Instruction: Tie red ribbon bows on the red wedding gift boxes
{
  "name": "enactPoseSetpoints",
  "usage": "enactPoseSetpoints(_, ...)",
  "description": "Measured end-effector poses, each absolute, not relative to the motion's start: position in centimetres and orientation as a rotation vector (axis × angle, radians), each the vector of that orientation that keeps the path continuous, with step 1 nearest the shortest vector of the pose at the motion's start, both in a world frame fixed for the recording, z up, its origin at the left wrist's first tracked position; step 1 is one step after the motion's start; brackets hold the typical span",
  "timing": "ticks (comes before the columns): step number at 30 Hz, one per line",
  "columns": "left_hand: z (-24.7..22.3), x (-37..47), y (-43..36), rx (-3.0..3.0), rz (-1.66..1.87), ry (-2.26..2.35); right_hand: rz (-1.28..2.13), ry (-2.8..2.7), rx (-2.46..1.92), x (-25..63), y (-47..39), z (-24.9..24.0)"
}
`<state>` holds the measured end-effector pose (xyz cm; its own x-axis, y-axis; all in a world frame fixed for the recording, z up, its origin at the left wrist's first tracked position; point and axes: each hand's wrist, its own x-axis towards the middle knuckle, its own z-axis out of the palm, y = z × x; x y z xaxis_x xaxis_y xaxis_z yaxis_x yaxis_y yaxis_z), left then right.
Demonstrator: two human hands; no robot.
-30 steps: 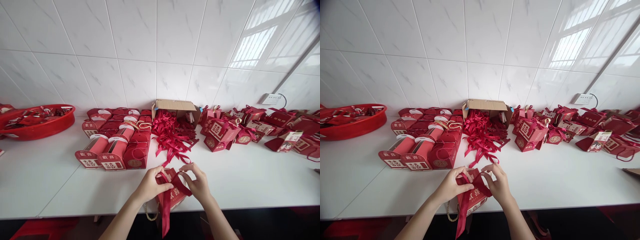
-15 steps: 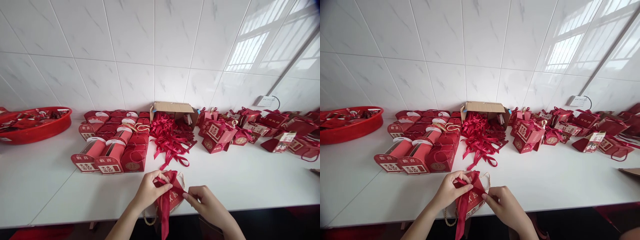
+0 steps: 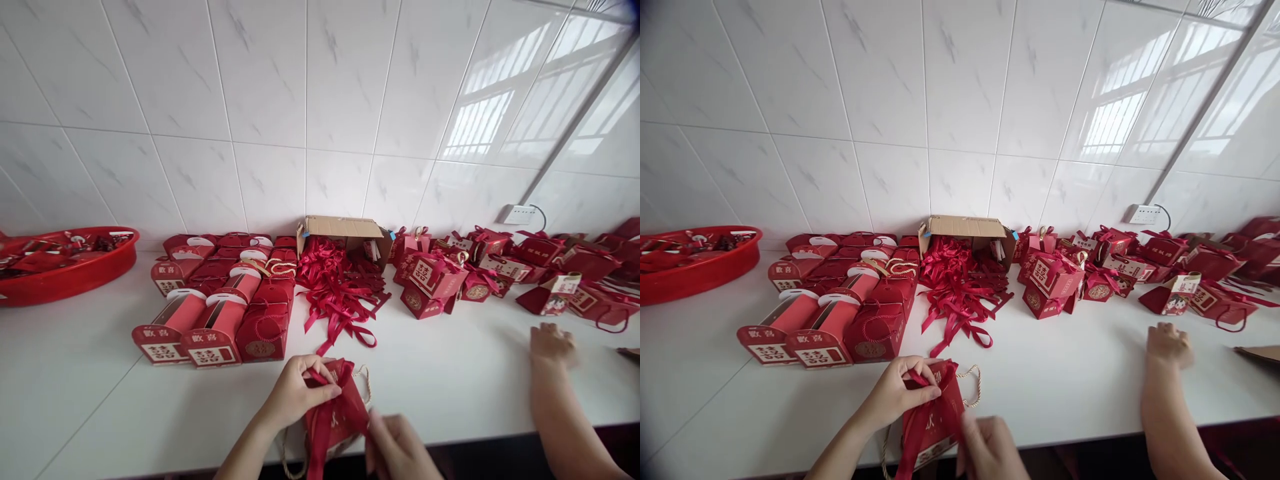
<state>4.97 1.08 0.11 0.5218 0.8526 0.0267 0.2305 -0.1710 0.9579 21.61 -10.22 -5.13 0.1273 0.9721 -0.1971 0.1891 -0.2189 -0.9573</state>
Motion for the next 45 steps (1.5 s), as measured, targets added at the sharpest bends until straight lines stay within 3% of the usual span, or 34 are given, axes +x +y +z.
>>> enactPoseSetpoints(5,0.5,4.7,1.3,1.683,0.691,0.863,0.911,-1.197,-1.38,24.9,-7.5,-1.7)
enactPoseSetpoints(18,0.6,4.7,1.3,1.691,0.623,0.85,0.694,-1.515,-1.199,22.1,-4.5,-2.3)
enactPoseSetpoints(45,-0.6,4.8,0.5,1.621,0.691,0.902,0.803,-1.235,-1.217,21.4,-4.5,-4.1)
